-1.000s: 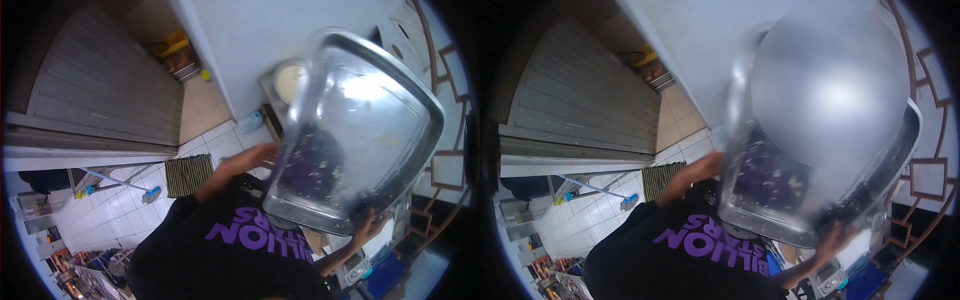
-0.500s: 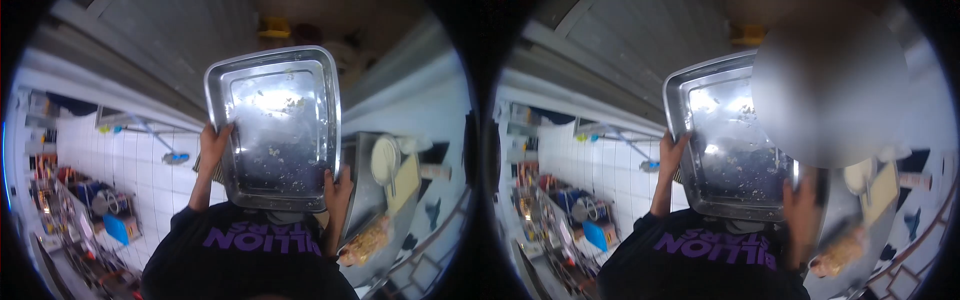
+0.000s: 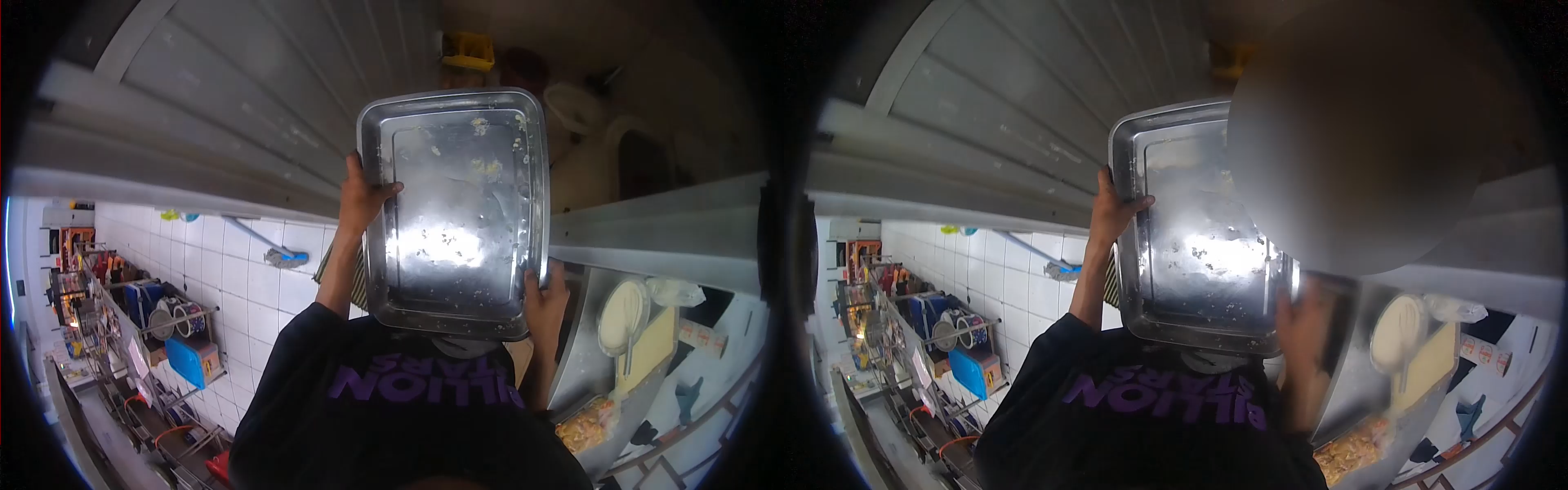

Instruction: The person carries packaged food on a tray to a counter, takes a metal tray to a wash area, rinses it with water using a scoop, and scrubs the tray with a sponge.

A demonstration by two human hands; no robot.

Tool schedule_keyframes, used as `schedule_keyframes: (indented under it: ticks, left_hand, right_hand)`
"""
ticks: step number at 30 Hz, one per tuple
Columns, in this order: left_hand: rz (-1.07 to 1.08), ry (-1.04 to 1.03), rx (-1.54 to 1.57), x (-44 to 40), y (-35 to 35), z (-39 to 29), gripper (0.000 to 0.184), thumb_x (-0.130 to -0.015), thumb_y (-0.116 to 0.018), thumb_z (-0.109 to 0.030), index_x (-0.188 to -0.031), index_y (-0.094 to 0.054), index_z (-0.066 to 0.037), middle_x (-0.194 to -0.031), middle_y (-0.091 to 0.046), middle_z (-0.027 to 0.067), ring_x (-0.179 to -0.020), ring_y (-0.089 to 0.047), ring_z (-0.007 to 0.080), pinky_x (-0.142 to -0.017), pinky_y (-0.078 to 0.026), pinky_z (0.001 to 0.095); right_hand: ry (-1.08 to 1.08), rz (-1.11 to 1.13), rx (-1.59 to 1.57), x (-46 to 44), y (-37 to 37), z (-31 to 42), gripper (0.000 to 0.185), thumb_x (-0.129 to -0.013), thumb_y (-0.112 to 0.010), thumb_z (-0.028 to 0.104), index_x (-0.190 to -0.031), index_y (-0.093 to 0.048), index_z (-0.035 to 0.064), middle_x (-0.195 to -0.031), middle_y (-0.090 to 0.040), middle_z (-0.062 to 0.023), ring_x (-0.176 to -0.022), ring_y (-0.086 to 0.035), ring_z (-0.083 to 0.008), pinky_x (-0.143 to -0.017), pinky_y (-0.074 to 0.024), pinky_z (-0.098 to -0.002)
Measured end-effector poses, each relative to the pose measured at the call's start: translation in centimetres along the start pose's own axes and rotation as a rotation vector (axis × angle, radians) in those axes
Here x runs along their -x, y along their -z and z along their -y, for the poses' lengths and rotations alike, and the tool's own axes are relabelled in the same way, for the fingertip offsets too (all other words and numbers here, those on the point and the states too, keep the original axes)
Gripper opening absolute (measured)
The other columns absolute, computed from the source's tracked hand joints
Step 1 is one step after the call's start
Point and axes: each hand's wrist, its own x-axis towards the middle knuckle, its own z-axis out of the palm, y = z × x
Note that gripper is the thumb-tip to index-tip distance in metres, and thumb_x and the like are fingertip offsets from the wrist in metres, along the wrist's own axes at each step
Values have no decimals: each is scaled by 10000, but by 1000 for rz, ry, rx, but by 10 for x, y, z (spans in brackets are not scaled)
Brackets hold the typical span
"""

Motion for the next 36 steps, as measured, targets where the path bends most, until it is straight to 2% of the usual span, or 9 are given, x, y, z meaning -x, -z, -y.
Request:
schedule_keyframes:
  ticks: [5,9,15,19,22,23,29,32,36]
  left_hand:
    - [23,-168,49,-2,-8,10,650,-670,-719,-31,-1181,-317,-16,-934,-608,190,-790,-632,243,-671,-503,317]
    - [144,-5,245,-8,1,18,675,-721,-672,-41,-1284,-299,-18,-1091,-551,169,-975,-558,229,-822,-455,317]
    - [486,439,531,16,35,9,732,-753,-594,-79,-1367,-205,6,-1119,-527,177,-997,-536,246,-834,-454,337]
    - [636,535,524,-5,47,-7,712,-731,-532,-44,-1371,-221,-24,-1104,-541,145,-934,-554,219,-813,-465,317]
    - [747,523,497,-48,43,-28,707,-726,-536,-111,-1368,-248,-36,-1231,-456,143,-1078,-472,234,-908,-401,364]
    - [797,480,521,-64,42,-40,707,-733,-544,-158,-1366,-255,-37,-1281,-414,145,-1137,-430,240,-945,-371,374]
    - [890,762,590,-148,-17,-103,467,-816,-494,-246,-1234,-443,-44,-1191,-493,108,-1062,-484,225,-876,-390,354]
    - [975,782,662,-166,-32,-152,471,-803,-557,-347,-1156,-457,-52,-1136,-494,111,-1034,-492,277,-882,-401,415]
    - [1120,859,754,-182,-58,-178,399,-869,-479,-284,-1198,-459,-59,-1142,-515,90,-992,-534,197,-763,-456,355]
  right_hand:
    - [-20,-23,-88,7,-2,-3,212,-836,-536,80,-1030,-489,8,-765,-595,-111,-625,-532,-105,-554,-437,-251]
    - [-36,-1,-202,-5,0,4,227,-836,-546,84,-1046,-485,22,-721,-578,-57,-592,-518,-100,-535,-424,-269]
    - [-173,-9,-258,-20,-30,-6,263,-820,-514,93,-1066,-449,27,-748,-579,-173,-678,-593,-241,-625,-455,-370]
    - [-224,0,-218,-29,-48,-6,331,-825,-502,170,-1103,-399,23,-888,-573,-236,-832,-594,-321,-750,-439,-419]
    - [-617,287,-332,-40,-44,19,525,-824,-472,314,-1237,-361,9,-1275,-416,-224,-1173,-415,-358,-953,-340,-409]
    - [-397,140,-348,-29,-50,14,534,-847,-457,307,-1278,-343,13,-1265,-425,-211,-1148,-434,-352,-966,-334,-403]
    - [-462,-134,-1298,-12,-100,3,465,-918,-434,338,-1266,-383,35,-1145,-525,-145,-1007,-508,-217,-824,-449,-386]
    - [-686,-223,-1214,-4,-77,55,473,-906,-479,310,-1271,-377,26,-1161,-513,-149,-1009,-508,-223,-818,-455,-379]
    - [-526,-340,-1425,-8,-48,109,403,-878,-548,262,-1186,-436,28,-983,-560,-87,-847,-532,-159,-662,-459,-295]
